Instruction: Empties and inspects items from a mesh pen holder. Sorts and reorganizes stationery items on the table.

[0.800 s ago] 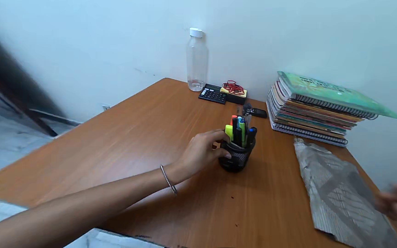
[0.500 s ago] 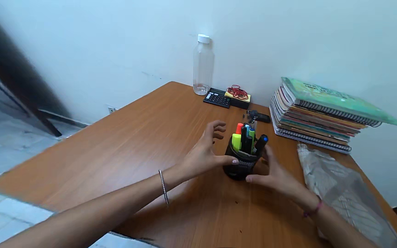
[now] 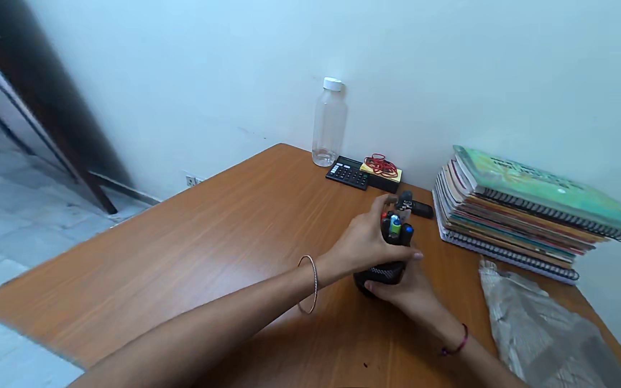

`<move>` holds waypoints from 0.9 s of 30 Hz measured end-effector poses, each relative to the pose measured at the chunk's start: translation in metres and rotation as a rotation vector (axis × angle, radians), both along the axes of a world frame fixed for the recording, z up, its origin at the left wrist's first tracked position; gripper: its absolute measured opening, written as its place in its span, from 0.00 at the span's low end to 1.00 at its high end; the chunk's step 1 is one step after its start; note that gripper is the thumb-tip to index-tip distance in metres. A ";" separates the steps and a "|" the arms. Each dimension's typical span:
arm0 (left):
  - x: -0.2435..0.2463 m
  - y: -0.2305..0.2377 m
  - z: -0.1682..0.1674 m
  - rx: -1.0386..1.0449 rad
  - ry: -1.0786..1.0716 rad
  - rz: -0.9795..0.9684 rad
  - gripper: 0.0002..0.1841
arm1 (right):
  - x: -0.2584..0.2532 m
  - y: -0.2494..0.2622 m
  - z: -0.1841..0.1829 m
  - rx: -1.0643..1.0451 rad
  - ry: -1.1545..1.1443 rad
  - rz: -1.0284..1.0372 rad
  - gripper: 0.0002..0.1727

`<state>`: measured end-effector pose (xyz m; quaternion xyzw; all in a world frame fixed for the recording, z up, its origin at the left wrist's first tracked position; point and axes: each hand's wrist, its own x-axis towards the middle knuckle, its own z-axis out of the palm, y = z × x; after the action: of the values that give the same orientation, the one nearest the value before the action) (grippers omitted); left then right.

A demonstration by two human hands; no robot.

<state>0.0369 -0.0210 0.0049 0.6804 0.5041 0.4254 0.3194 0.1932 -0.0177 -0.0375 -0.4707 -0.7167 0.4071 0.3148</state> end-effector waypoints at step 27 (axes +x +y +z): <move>-0.002 -0.007 0.005 0.058 -0.682 0.280 0.26 | 0.011 0.001 -0.002 0.415 -0.234 -0.018 0.62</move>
<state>0.0353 -0.0279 0.0097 0.4326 0.4445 0.6815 0.3885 0.2040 -0.0171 -0.0394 -0.4464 -0.8124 0.1910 0.3230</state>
